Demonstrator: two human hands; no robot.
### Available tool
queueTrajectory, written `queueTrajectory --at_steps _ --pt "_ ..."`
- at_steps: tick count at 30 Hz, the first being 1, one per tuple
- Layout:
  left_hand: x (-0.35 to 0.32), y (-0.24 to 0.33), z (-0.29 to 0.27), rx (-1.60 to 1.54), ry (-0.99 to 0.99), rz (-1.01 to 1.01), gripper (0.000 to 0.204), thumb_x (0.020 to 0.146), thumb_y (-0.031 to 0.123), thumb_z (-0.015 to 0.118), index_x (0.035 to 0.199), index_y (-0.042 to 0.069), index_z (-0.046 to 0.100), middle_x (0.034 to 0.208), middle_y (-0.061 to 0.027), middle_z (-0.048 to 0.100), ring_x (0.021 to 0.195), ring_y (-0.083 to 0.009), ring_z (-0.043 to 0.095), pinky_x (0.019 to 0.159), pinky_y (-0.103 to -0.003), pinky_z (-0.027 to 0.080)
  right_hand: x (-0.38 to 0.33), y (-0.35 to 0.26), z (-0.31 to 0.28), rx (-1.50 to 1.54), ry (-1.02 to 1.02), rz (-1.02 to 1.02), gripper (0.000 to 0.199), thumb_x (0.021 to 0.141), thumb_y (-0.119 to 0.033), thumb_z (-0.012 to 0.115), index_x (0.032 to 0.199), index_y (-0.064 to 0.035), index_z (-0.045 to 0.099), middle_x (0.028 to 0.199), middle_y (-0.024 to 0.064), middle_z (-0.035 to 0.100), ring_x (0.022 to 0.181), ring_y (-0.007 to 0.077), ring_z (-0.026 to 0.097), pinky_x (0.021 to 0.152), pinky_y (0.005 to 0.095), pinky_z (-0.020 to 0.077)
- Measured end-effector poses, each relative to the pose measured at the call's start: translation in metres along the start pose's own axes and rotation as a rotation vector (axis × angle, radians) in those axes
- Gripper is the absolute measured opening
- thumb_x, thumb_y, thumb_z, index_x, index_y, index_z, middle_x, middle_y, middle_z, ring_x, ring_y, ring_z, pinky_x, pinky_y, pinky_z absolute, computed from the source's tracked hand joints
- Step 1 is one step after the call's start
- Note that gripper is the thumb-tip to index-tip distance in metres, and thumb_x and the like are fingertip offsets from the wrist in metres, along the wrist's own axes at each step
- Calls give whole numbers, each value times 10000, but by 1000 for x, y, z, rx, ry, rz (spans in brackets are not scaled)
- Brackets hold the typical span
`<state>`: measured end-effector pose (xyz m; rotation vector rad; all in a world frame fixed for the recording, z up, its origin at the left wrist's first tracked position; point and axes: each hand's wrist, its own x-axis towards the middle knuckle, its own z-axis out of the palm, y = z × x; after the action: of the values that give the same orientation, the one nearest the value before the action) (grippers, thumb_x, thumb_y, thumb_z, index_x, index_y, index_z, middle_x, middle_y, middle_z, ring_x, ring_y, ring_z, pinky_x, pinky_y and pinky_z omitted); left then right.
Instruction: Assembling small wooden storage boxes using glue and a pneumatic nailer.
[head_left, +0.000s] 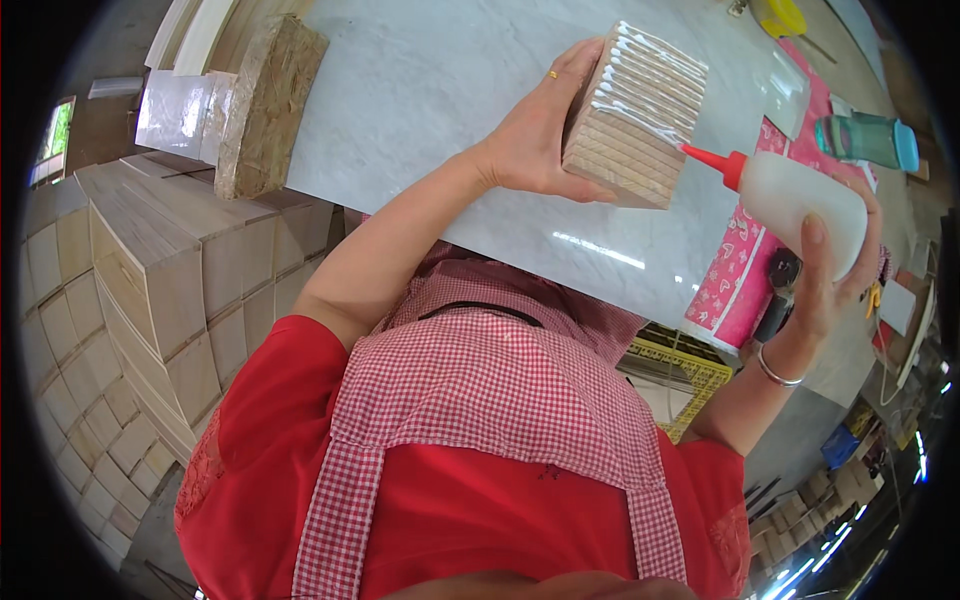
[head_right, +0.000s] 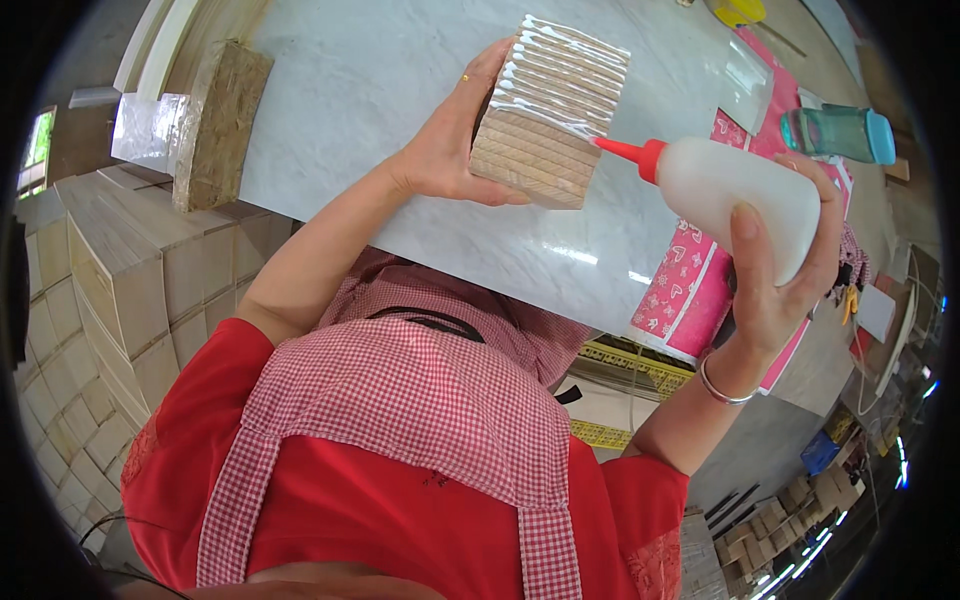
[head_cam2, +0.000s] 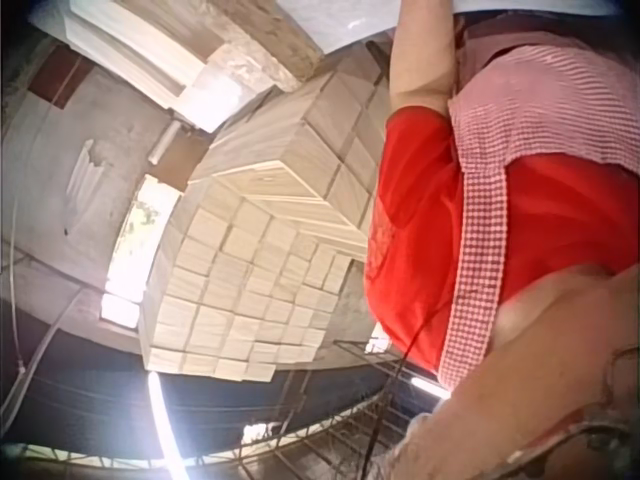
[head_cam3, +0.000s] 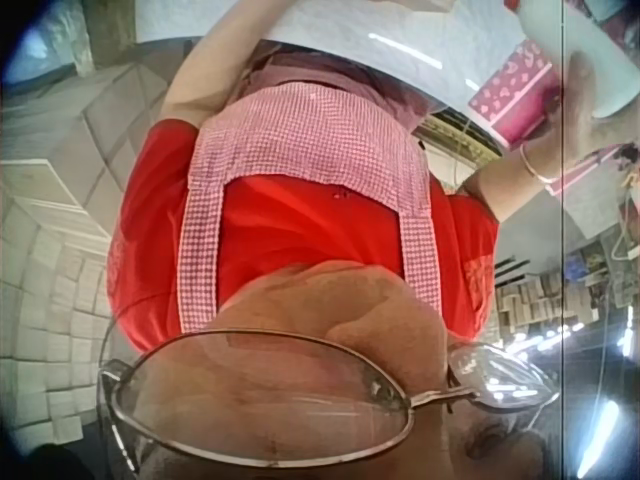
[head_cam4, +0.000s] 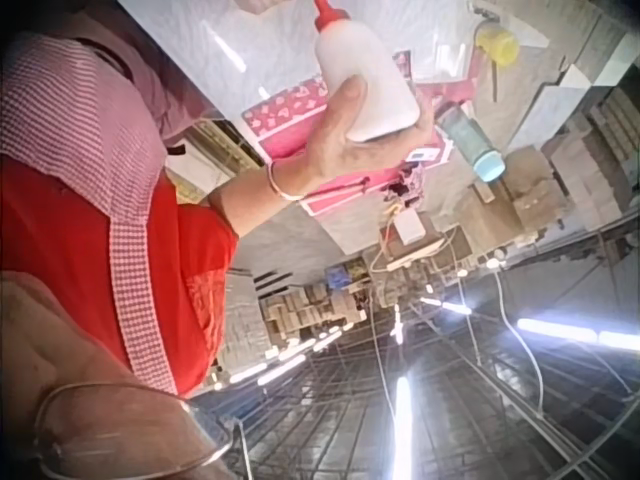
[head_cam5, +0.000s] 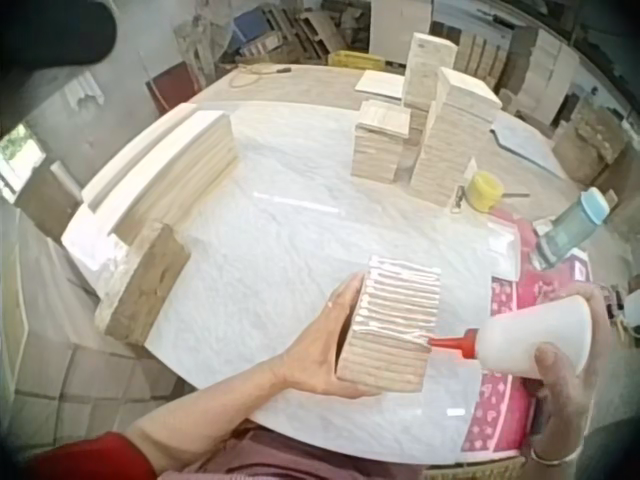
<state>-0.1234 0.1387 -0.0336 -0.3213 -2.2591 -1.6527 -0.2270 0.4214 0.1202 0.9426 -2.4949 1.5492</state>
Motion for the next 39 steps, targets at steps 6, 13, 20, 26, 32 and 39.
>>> queueTrajectory --at_steps 6,13,20,26,32,39 --pt "-3 0 -2 39 3 -8 1370 509 419 906 1551 19 113 1569 -199 218 1459 -361 232 1187 -428 263 -1 1 25 121 50 -44 489 811 -180 785 1210 -4 565 1142 109 607 1013 200 603 884 319 494" --pt "1 0 1 62 -1 28 1376 492 422 905 1543 6 119 1565 -213 226 1457 -380 229 1189 -426 266 6 -4 58 120 -34 -80 490 798 -165 790 1202 -2 566 1128 89 610 983 174 602 876 304 488" --pt "-1 -1 0 4 -12 -15 1375 519 422 901 1568 47 95 1575 -177 208 1455 -334 252 1185 -433 256 4 -4 25 -2 -29 -57 472 810 -167 782 1199 -3 570 1110 87 620 990 168 604 874 301 490" --pt "-1 -1 -1 44 -4 6 1361 526 415 898 1568 50 102 1578 -170 203 1450 -330 261 1182 -435 264 -7 2 -2 16 21 28 485 807 -183 781 1204 -2 572 1113 102 626 1007 190 608 881 320 498" --pt "0 -1 1 48 2 19 1357 526 415 899 1565 44 110 1576 -170 208 1452 -327 256 1181 -432 262 -5 -4 26 113 41 -66 511 794 -195 781 1211 1 560 1117 115 628 1001 194 612 873 320 501" --pt "1 1 1 48 -10 17 1356 528 398 905 1563 32 108 1567 -172 222 1451 -326 257 1182 -421 256 1 -7 55 103 -49 -88 506 786 -166 785 1205 -1 554 1107 106 625 983 176 607 860 299 493"
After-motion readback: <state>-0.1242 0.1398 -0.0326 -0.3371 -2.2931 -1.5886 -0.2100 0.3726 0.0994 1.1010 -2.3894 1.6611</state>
